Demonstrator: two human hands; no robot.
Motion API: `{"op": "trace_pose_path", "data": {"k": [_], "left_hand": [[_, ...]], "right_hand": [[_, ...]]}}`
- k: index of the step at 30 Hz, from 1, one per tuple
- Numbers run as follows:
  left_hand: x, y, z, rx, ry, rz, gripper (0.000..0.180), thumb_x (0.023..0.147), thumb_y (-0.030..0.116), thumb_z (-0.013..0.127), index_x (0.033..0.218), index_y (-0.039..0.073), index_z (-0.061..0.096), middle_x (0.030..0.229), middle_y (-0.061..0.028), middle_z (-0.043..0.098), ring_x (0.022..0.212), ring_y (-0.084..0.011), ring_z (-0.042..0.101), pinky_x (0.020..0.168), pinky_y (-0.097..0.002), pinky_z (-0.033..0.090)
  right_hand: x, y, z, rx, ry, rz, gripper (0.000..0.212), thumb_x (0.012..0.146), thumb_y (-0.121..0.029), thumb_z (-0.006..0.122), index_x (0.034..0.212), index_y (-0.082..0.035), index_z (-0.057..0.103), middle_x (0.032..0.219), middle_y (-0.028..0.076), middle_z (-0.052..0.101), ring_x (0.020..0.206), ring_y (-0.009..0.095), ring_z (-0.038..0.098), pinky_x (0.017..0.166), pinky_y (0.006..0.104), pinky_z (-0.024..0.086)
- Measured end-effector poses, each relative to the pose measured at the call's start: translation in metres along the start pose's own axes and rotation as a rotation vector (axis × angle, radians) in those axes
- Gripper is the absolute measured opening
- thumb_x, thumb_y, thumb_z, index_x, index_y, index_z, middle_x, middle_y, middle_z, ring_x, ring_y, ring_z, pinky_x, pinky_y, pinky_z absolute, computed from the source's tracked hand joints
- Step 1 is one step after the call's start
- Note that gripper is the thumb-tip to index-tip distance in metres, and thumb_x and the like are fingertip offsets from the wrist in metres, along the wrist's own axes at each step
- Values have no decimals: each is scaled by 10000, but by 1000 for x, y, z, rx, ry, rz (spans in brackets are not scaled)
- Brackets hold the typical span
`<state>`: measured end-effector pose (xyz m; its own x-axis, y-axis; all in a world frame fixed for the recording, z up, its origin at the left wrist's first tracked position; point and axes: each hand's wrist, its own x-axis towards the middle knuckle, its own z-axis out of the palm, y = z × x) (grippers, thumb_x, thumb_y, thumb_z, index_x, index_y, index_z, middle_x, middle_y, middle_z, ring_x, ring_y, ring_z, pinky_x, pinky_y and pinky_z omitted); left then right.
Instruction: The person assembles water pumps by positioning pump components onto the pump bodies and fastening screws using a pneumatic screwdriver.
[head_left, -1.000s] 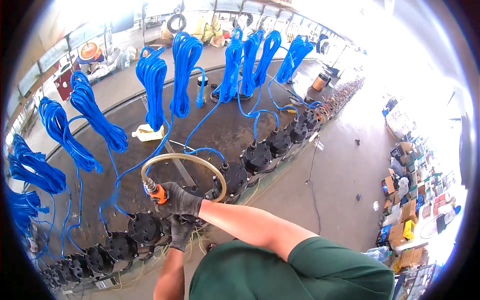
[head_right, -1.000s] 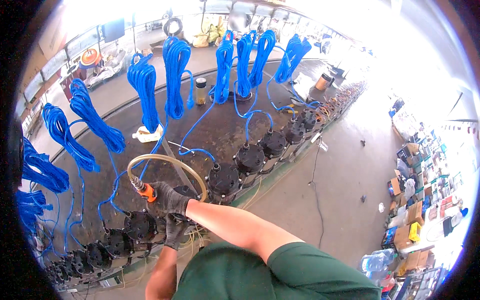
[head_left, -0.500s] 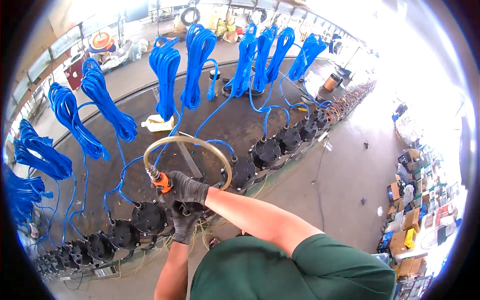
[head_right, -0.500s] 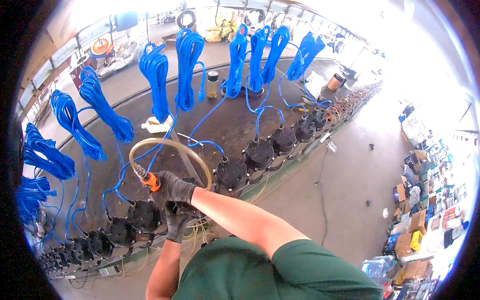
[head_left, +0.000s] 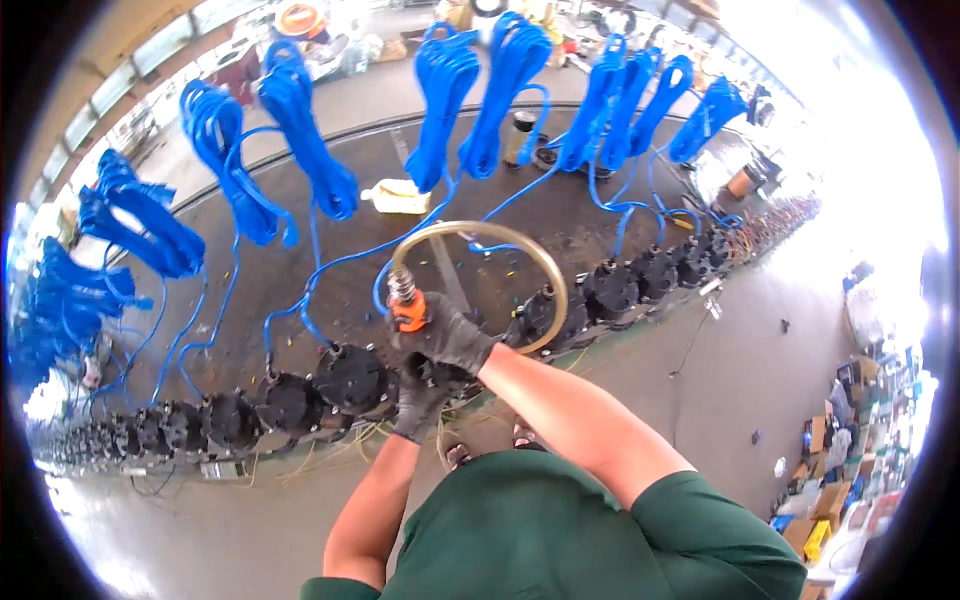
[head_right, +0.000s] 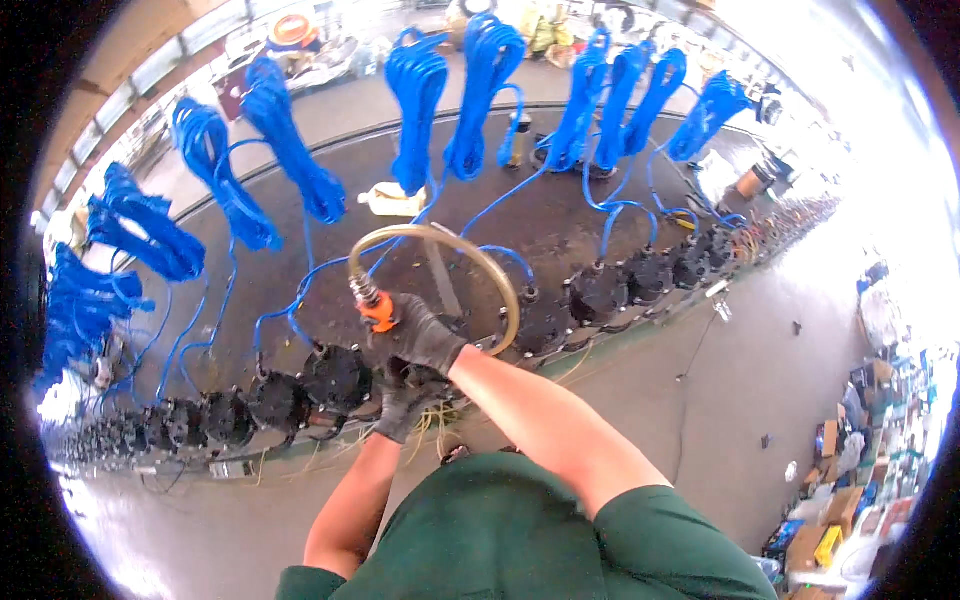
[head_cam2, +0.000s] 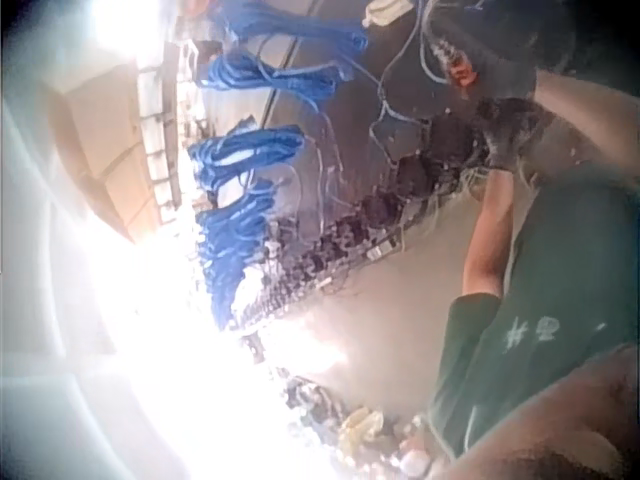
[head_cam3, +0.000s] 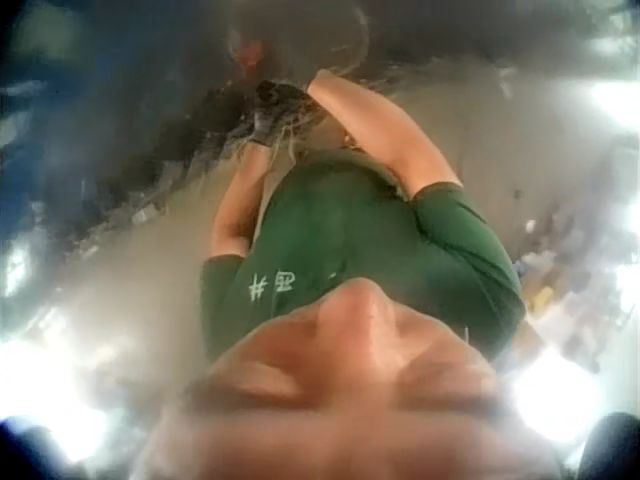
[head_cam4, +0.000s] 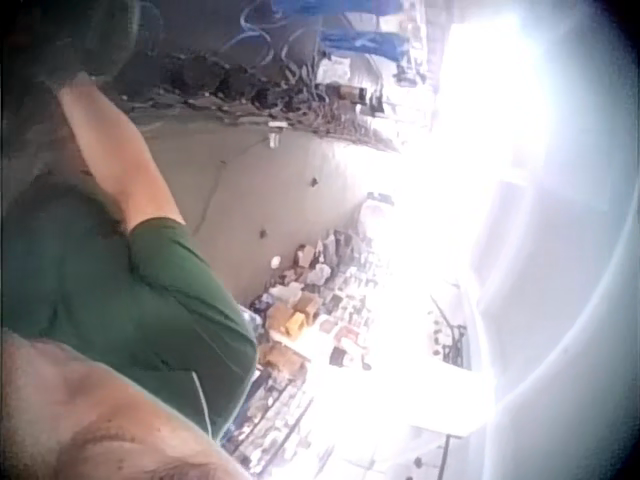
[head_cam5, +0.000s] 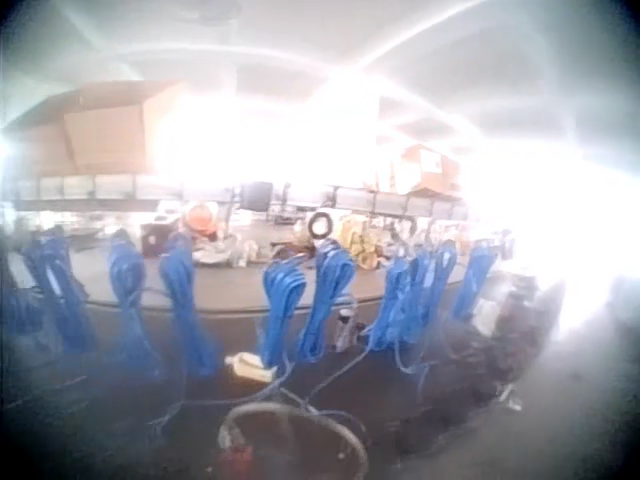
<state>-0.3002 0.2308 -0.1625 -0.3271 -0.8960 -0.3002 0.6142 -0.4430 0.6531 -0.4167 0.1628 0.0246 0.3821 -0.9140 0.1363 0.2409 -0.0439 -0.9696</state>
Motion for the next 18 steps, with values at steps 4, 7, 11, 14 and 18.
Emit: {"op": "trace_pose_path", "data": {"k": [4,7,11,14,18], "left_hand": [[5,-28,-23,420,-107,402,638,944,139,737,1484,200,404,1478,-57,475,1280,-300,554,1023,-497,561],[0,-12,11,20,-148,183,860,806,252,844,1506,144,356,1485,-66,456,1332,-276,507,1128,-465,465],[-14,34,64,-717,-44,-274,896,804,494,814,1489,112,380,1477,-79,464,1329,-285,514,1145,-485,443],[-16,34,66,-703,-30,-255,836,818,478,803,1457,108,411,1443,-87,496,1301,-289,538,1124,-488,457],[-12,28,66,-693,1,-252,757,837,457,789,1414,101,452,1398,-97,539,1264,-295,569,1097,-492,476]], "right_hand": [[2,18,-11,227,-99,-24,450,844,34,784,1253,-86,639,1141,25,672,1042,140,656,881,334,594],[-7,-6,-3,296,-47,-53,502,796,-31,858,1243,-89,637,1127,9,673,1022,135,658,842,323,594],[-27,-66,-8,227,147,9,533,740,-153,899,1203,-72,648,1045,32,696,938,152,684,807,320,576],[-43,-76,-44,306,235,-40,470,750,-167,831,1161,-34,647,866,53,680,827,202,683,774,355,574],[-80,-56,-118,341,312,43,418,784,-184,762,1144,-12,639,805,103,656,728,239,652,743,378,548]]}}
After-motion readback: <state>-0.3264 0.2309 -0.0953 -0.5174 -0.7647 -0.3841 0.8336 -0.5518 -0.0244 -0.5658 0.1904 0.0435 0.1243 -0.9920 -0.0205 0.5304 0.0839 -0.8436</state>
